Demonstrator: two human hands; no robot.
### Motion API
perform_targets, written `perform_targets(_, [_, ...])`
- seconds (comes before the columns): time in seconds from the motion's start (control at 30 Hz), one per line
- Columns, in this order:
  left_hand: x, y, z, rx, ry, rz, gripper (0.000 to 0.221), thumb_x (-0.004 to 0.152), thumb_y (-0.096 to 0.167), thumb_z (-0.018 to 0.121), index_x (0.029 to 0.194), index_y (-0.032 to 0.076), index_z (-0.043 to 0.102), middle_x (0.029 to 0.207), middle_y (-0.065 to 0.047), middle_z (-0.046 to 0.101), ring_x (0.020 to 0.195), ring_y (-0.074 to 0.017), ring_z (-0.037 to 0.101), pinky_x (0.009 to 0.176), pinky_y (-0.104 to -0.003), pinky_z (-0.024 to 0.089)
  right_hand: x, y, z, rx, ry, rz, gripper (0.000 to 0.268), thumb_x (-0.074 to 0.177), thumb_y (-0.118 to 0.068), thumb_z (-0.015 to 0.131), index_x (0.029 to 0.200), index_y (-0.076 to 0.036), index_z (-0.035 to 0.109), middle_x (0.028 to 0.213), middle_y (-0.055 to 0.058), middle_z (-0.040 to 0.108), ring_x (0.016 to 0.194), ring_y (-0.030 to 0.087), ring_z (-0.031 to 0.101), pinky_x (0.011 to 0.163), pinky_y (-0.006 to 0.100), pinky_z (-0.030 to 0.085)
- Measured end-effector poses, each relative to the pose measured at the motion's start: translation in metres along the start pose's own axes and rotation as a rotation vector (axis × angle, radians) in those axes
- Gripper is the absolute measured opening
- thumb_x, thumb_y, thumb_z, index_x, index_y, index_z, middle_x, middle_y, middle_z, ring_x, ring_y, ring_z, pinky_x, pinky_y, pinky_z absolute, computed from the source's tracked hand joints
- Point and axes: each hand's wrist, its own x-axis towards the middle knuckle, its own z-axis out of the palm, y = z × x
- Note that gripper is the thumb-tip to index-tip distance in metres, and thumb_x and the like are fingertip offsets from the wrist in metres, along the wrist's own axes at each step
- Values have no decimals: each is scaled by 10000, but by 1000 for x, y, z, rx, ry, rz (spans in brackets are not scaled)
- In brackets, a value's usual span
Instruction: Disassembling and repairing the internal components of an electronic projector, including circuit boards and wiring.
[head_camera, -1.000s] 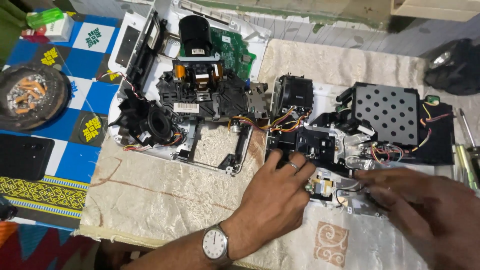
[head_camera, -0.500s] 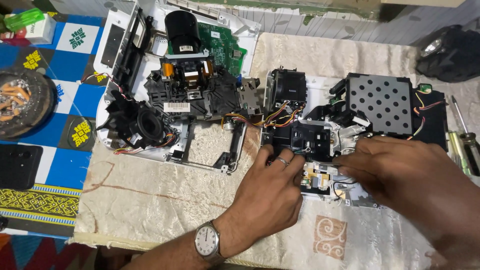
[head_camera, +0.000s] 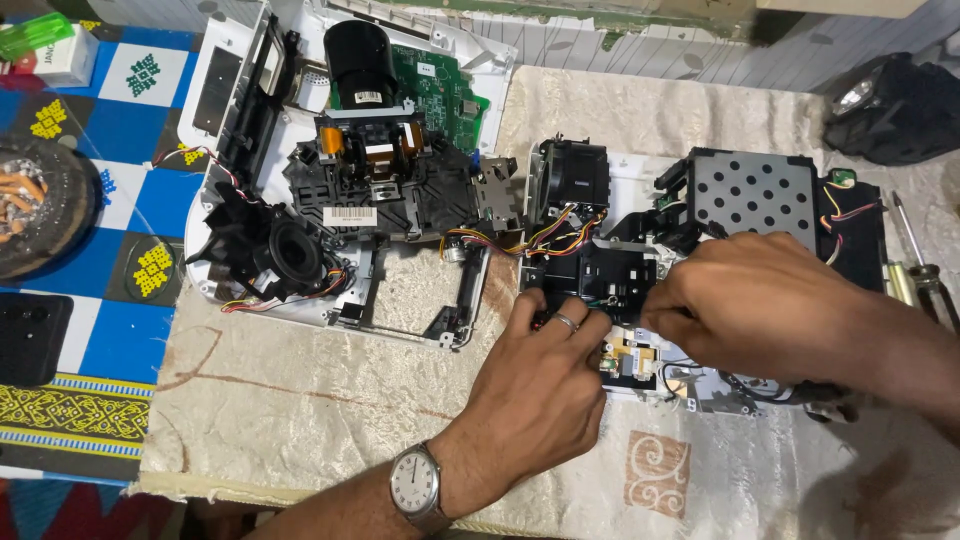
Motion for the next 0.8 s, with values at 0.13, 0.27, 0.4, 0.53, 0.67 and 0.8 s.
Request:
perform_targets(0.13, [0, 0, -2, 3, -27, -5, 227, 825, 208, 647, 661, 88, 749, 980, -73, 599, 1024, -296, 538, 999, -561, 369, 4, -1, -5, 3, -16, -34, 410, 1046, -364, 456, 678, -240, 587, 636, -75, 546, 632, 116, 502, 799, 291, 476])
perform_targets(0.27, [0, 0, -1, 2, -27, 3, 212, 795, 201, 651, 641, 92, 748, 993, -77, 601, 1031, -309, 525, 978, -562, 367, 13, -8, -18, -25, -44, -26, 287, 965, -366, 508, 880, -322, 778, 839, -66, 730, 845, 151, 668, 820, 350, 523])
perform_targets(0.4, [-1, 0, 2, 0, 6, 1, 181, 775, 167, 655, 643, 86, 750, 973, -75, 600, 1039, -322, 531, 980, -572, 374, 18, -16, -24, -29, -20, -39, 305, 830, -233, 504, 840, -272, 806, 930, 1, 778, 937, 226, 712, 783, 387, 549])
perform_targets(0.53, [-1, 0, 2, -5, -5, -5, 191, 784, 165, 653, 637, 99, 754, 960, -77, 601, 1021, -304, 535, 986, -564, 379, -3, -32, -19, 21, -90, 48, 241, 990, -250, 528, 823, -173, 684, 753, -45, 608, 683, 109, 571, 712, 289, 519])
perform_targets(0.67, [-1, -1, 5, -13, 10, 14, 154, 738, 157, 653, 646, 95, 759, 974, -92, 618, 1042, -322, 529, 994, -569, 375, 4, -25, 6, -6, 21, 36, 260, 904, -238, 460, 834, -165, 700, 928, 64, 700, 912, 290, 662, 841, 456, 532])
perform_targets(0.8, [1, 0, 4, -29, 36, 33, 168, 747, 139, 638, 633, 101, 755, 999, -104, 637, 1065, -323, 535, 992, -567, 374, 8, -20, 23, 42, 108, 68, 303, 943, -343, 451, 1005, -248, 731, 1046, 132, 723, 991, 375, 703, 860, 511, 544])
